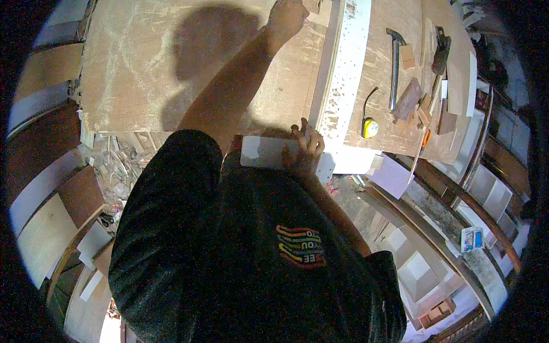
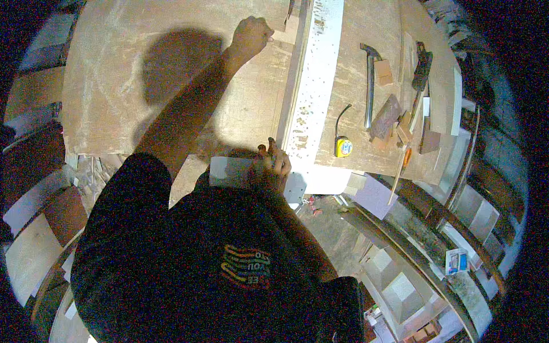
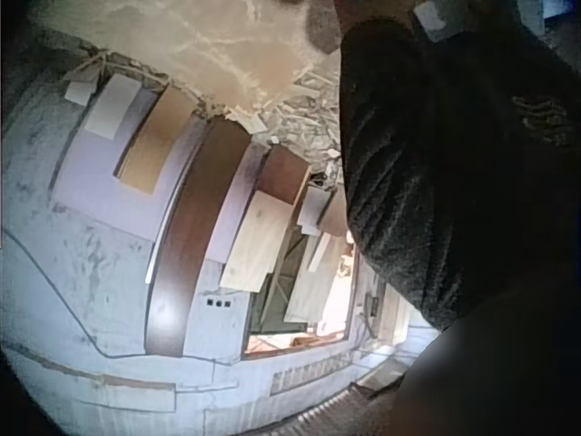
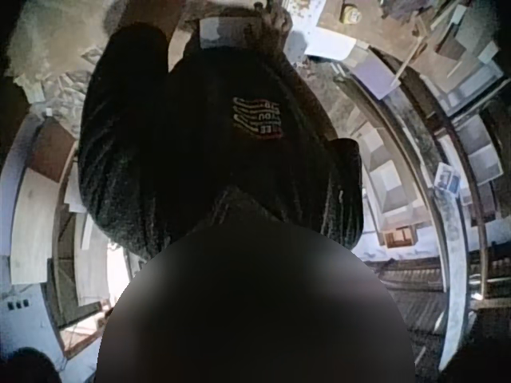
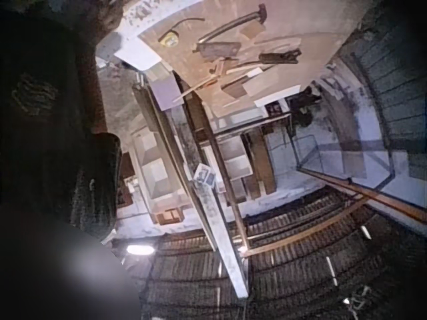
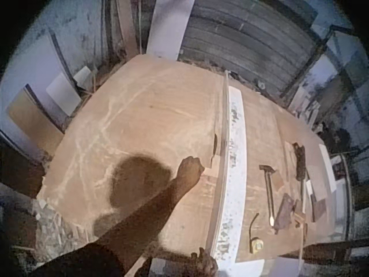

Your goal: The person repeatedly cuts small rectangular pieces of wood on a table saw, one at a time. After each cut, the person picks up the cut piece, briefly inspects it, and places it on the table. The person continues this cycle for multiple pieces throughout the clip.

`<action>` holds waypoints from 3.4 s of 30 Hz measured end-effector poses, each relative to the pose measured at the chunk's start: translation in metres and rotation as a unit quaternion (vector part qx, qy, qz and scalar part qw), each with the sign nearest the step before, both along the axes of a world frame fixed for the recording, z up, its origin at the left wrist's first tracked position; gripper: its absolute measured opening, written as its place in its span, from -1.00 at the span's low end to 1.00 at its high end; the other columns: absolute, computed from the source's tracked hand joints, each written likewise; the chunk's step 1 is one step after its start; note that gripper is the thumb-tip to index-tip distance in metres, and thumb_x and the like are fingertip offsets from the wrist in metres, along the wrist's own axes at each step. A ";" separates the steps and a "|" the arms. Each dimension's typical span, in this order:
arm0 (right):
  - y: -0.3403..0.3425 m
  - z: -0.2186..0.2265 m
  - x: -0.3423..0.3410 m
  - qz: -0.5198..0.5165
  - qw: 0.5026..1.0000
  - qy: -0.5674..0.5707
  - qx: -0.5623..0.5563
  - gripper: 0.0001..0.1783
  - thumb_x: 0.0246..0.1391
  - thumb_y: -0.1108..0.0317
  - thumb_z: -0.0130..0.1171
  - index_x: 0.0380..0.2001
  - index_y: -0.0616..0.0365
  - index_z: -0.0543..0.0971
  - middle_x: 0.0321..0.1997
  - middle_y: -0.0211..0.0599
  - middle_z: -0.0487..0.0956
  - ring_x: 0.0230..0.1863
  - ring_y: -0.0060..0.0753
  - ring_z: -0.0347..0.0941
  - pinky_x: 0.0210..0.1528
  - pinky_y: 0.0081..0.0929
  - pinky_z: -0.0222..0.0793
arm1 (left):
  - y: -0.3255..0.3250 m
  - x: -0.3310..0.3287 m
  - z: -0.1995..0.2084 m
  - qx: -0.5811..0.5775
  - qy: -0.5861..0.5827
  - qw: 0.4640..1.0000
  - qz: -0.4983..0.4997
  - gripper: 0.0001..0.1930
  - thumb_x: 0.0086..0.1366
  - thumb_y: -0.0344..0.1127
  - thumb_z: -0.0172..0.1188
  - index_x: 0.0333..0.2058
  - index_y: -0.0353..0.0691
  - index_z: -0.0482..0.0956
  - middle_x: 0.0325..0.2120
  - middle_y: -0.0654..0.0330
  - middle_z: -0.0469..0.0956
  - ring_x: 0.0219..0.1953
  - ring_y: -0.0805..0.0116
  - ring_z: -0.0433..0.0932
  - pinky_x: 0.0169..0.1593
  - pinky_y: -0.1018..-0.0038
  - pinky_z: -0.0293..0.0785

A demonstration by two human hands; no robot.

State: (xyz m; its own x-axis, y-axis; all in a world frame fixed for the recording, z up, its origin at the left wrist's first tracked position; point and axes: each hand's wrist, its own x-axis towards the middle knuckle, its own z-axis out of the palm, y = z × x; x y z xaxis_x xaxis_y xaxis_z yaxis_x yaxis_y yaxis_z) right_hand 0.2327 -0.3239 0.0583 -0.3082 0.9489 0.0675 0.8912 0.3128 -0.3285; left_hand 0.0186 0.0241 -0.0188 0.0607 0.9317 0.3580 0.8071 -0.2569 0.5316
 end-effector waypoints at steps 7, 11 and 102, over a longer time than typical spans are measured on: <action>0.002 0.002 -0.001 -0.005 1.000 -0.014 -0.015 -0.35 -0.17 0.17 0.43 0.09 -0.01 0.57 0.29 -0.01 0.38 0.29 0.15 0.28 0.31 0.10 0.15 | 0.007 -0.001 0.003 0.029 0.050 0.998 -0.008 -0.88 0.19 -0.18 0.37 -0.37 -0.02 0.80 -0.32 0.15 0.67 -0.17 0.05 0.62 0.01 0.13 0.53; 0.003 0.004 -0.001 0.003 1.000 -0.008 -0.013 -0.36 -0.15 0.17 0.43 0.09 -0.01 0.57 0.30 -0.02 0.38 0.30 0.14 0.28 0.32 0.08 0.14 | 0.010 -0.002 0.011 -0.005 0.158 0.987 -0.011 -0.85 0.19 -0.12 0.37 -0.32 0.05 0.81 -0.29 0.10 0.66 -0.18 0.05 0.62 -0.01 0.12 0.55; -0.011 0.024 -0.001 -0.012 0.997 0.072 0.024 -0.22 0.12 0.07 0.28 0.35 0.13 0.31 0.37 0.16 0.23 0.37 0.27 0.13 0.36 0.18 0.04 | -0.258 -0.012 0.005 -0.001 -0.118 0.957 -0.264 -0.92 0.30 -0.39 0.28 -0.25 -0.19 0.70 -0.20 0.03 0.65 -0.09 0.05 0.61 0.00 0.21 0.53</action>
